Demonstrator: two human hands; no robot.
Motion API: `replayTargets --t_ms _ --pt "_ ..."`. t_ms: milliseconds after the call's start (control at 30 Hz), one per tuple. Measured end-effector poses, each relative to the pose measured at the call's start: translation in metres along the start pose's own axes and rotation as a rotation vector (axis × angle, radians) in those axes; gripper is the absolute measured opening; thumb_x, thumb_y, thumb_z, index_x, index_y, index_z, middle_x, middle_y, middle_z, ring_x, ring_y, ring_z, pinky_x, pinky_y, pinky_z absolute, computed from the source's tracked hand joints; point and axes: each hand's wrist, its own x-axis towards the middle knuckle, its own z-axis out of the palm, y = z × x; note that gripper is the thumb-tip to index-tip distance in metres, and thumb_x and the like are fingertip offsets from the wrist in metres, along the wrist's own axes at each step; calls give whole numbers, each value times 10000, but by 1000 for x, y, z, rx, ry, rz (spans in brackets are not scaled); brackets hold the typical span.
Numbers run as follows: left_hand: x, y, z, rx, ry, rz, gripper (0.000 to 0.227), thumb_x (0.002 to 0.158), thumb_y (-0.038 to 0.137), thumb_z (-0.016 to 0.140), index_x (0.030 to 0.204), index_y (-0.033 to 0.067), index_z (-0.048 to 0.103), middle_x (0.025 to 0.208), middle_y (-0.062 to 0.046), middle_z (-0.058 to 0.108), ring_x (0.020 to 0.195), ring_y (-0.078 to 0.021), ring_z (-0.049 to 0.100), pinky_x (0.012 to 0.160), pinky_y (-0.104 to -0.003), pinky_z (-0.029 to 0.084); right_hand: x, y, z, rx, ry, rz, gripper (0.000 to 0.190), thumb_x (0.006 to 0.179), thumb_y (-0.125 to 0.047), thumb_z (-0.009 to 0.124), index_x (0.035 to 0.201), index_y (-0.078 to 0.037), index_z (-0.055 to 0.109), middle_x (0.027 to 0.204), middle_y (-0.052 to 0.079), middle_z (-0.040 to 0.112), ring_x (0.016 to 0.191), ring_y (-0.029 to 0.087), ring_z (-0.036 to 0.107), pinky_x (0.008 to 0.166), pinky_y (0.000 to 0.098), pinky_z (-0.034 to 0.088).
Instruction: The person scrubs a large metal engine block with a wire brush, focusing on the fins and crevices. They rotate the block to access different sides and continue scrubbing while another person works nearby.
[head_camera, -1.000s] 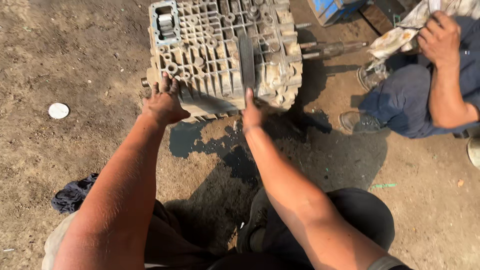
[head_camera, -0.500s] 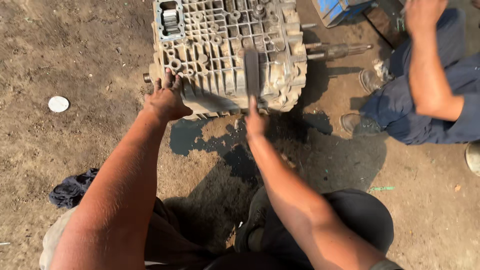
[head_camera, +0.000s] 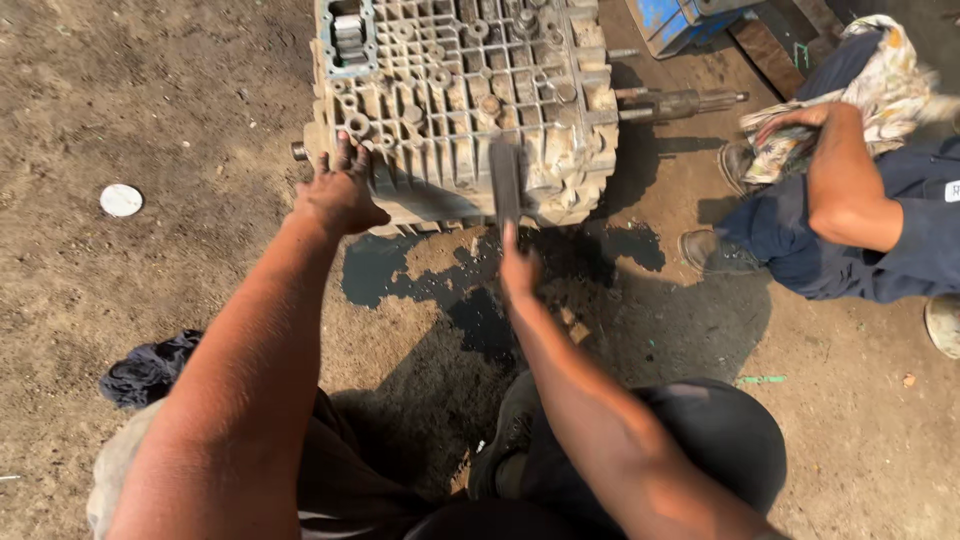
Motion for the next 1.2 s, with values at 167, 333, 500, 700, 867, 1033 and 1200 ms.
replayTargets --t_ms 167,333,500,700,867,1033,1200 --pt "-2 1 -3 -37 -31 13 1115 850 508 754 1654 249 27 1719 -79 -154 1564 -417 48 1204 -651 232 -5 57 -25 -196 -45 -143 571 962 -614 588 787 -79 681 602 22 613 551 171 592 526 336 450" --pt "3 -1 -1 -63 -19 22 1064 887 439 720 1664 245 21 1720 -65 -135 1555 -428 67 1203 -667 216 18 -7 -17 -383 -233 -530 420 1088 -391 598 891 -26 664 725 90 601 653 182 546 585 326 492" --pt "6 -3 -3 -31 -22 14 1053 876 474 702 1657 241 36 1722 -59 -117 1570 -397 71 1209 -650 237 7 -138 -79 -676 -447 -353 245 965 -234 614 1176 -119 660 868 27 727 703 117 700 621 326 604" --pt "1 -1 -7 -43 -48 11 1044 881 466 693 1665 270 31 1724 -62 -130 1564 -401 84 1214 -649 225 3 -221 -173 -1461 -426 -996 423 960 -515 637 1057 -120 749 875 190 723 844 430 690 738 552 534" --pt "2 3 -6 -18 -77 -7 1016 882 479 696 1660 307 65 1732 -91 -135 1573 -411 89 1239 -611 227 8 -205 -173 -1576 -282 -797 510 910 -598 653 1028 -113 759 845 197 723 800 428 691 718 551 538" --pt "6 2 3 -16 -31 16 1103 852 492 722 1659 226 19 1713 -100 -137 1558 -416 53 1206 -641 217 -26 -141 -56 -1429 -326 -658 246 949 -284 623 968 -80 759 926 178 746 853 349 716 778 490 565" --pt "5 -4 5 -25 -6 7 1114 843 487 740 1658 227 26 1721 -80 -126 1566 -413 41 1204 -649 232 -44 -109 15 -1366 -327 -681 237 1013 -227 552 1041 -136 769 1002 194 746 919 362 713 838 501 552"
